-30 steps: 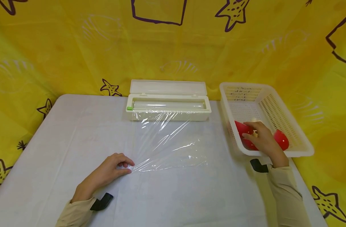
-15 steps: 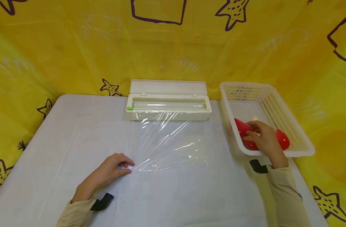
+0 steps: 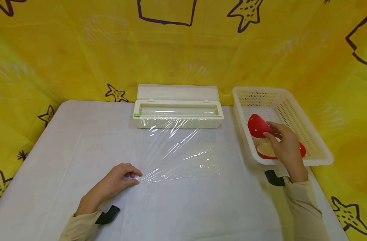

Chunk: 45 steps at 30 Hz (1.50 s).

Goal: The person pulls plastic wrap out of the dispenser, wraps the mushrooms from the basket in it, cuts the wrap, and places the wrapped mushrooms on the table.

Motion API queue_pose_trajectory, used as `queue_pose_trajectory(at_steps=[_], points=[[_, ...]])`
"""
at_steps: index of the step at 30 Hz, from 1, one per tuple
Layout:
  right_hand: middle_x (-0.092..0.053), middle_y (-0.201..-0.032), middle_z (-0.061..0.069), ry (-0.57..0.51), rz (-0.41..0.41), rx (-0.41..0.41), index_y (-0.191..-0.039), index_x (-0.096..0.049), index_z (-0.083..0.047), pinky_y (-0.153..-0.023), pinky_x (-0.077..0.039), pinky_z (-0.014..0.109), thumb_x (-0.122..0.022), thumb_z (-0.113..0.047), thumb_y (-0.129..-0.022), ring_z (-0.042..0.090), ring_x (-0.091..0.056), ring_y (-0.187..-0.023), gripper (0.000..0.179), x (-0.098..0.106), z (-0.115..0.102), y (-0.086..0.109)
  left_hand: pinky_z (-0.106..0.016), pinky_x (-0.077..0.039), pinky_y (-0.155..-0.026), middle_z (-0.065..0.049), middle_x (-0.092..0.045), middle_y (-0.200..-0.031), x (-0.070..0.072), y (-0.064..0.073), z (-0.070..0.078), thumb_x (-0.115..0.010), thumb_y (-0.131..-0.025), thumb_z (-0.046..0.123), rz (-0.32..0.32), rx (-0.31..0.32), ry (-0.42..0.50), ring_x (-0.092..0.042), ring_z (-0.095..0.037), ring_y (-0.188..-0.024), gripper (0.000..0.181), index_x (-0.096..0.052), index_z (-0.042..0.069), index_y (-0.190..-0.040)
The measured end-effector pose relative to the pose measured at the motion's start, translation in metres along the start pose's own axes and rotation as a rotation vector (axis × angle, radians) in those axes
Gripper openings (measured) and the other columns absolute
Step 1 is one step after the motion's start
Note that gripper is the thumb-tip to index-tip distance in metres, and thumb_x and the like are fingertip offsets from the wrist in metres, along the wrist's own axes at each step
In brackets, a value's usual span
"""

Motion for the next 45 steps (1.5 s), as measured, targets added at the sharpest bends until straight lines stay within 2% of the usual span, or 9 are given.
queue_pose_trajectory(at_steps=[3,5,6,10,13,30,38,41,45], points=[[-0.065,-0.116,0.028,0.0,0.043,0.032,-0.125,-0.062,0.006,-0.08,-0.035,-0.005,-0.071,0.0,-0.088,0.038,-0.064,-0.096,0.039,0.002,-0.006,0.001,-0.023,-0.042,-0.073,0.017,-0.055,-0.081,0.0,0.0,0.0,-0.081,-0.08,0.013,-0.004,0.007,0.004,-0.047,-0.005,-0.08,0.019,-0.073,0.019,-0.096],[-0.067,-0.114,0.026,0.009,0.072,0.047,-0.124,-0.063,0.005,-0.08,-0.035,-0.006,-0.071,0.001,-0.087,0.018,-0.066,-0.094,0.039,0.004,-0.009,0.002,-0.023,-0.043,-0.073,0.017,-0.055,-0.081,0.0,0.0,0.0,-0.081,-0.08,0.013,-0.006,0.006,0.005,-0.047,-0.005,-0.08,0.019,-0.073,0.019,-0.097],[-0.067,-0.114,0.026,0.006,0.086,0.056,-0.124,-0.064,0.005,-0.08,-0.035,-0.005,-0.072,0.001,-0.086,0.015,-0.065,-0.093,0.039,0.005,-0.011,0.003,-0.023,-0.043,-0.073,0.017,-0.055,-0.081,0.0,0.0,0.0,-0.081,-0.08,0.013,-0.007,0.005,0.005,-0.047,-0.005,-0.08,0.019,-0.073,0.019,-0.097],[-0.068,-0.112,0.026,-0.028,0.14,0.092,-0.122,-0.065,0.005,-0.081,-0.037,-0.005,-0.073,0.005,-0.084,-0.02,-0.053,-0.09,0.039,0.01,-0.019,0.003,-0.023,-0.043,-0.073,0.017,-0.055,-0.081,0.0,0.0,0.0,-0.081,-0.081,0.014,-0.009,0.009,0.006,-0.047,-0.005,-0.08,0.018,-0.073,0.019,-0.097],[-0.068,-0.111,0.027,-0.065,0.163,0.121,-0.12,-0.065,0.007,-0.082,-0.039,-0.004,-0.074,0.008,-0.081,-0.025,-0.049,-0.091,0.04,0.011,-0.025,0.003,-0.023,-0.042,-0.073,0.017,-0.055,-0.081,0.0,0.0,0.0,-0.081,-0.081,0.014,-0.01,0.015,0.008,-0.047,-0.006,-0.081,0.018,-0.073,0.02,-0.097],[-0.071,-0.104,0.024,-0.194,0.226,0.268,-0.112,-0.071,0.006,-0.088,-0.045,0.003,-0.077,0.015,-0.073,-0.013,-0.059,-0.096,0.041,0.006,-0.063,0.002,-0.024,-0.042,-0.073,0.017,-0.057,-0.082,0.0,0.0,0.0,-0.08,-0.082,0.015,-0.009,0.027,0.0,-0.048,-0.005,-0.081,0.017,-0.073,0.02,-0.097],[-0.073,-0.109,0.02,-0.193,0.205,0.302,-0.114,-0.071,0.003,-0.092,-0.044,0.005,-0.076,0.008,-0.078,-0.013,-0.057,-0.102,0.036,-0.006,-0.083,-0.002,-0.024,-0.042,-0.073,0.017,-0.056,-0.081,0.001,0.0,0.0,-0.08,-0.081,0.014,-0.013,0.036,-0.002,-0.048,-0.005,-0.081,0.017,-0.074,0.019,-0.096],[-0.073,-0.108,0.017,-0.188,0.196,0.319,-0.114,-0.072,0.001,-0.093,-0.044,0.005,-0.076,0.006,-0.078,-0.005,-0.062,-0.101,0.036,-0.012,-0.091,-0.003,-0.024,-0.042,-0.073,0.017,-0.056,-0.081,0.001,0.0,0.0,-0.08,-0.081,0.014,-0.011,0.032,0.0,-0.048,-0.005,-0.081,0.017,-0.074,0.019,-0.096],[-0.073,-0.109,0.014,-0.197,0.165,0.345,-0.114,-0.072,0.0,-0.094,-0.044,0.006,-0.076,0.004,-0.078,0.015,-0.067,-0.099,0.037,-0.021,-0.102,-0.002,-0.024,-0.042,-0.073,0.017,-0.056,-0.081,0.0,0.0,0.0,-0.08,-0.081,0.014,-0.011,0.026,-0.005,-0.048,-0.005,-0.081,0.017,-0.074,0.019,-0.097]])
Point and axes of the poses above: each hand's wrist, its own y-axis away from the middle knuckle, its own x-axis out of the back of the hand, z = x × y, the point moved 4 cm from there along -y, towards the middle knuckle
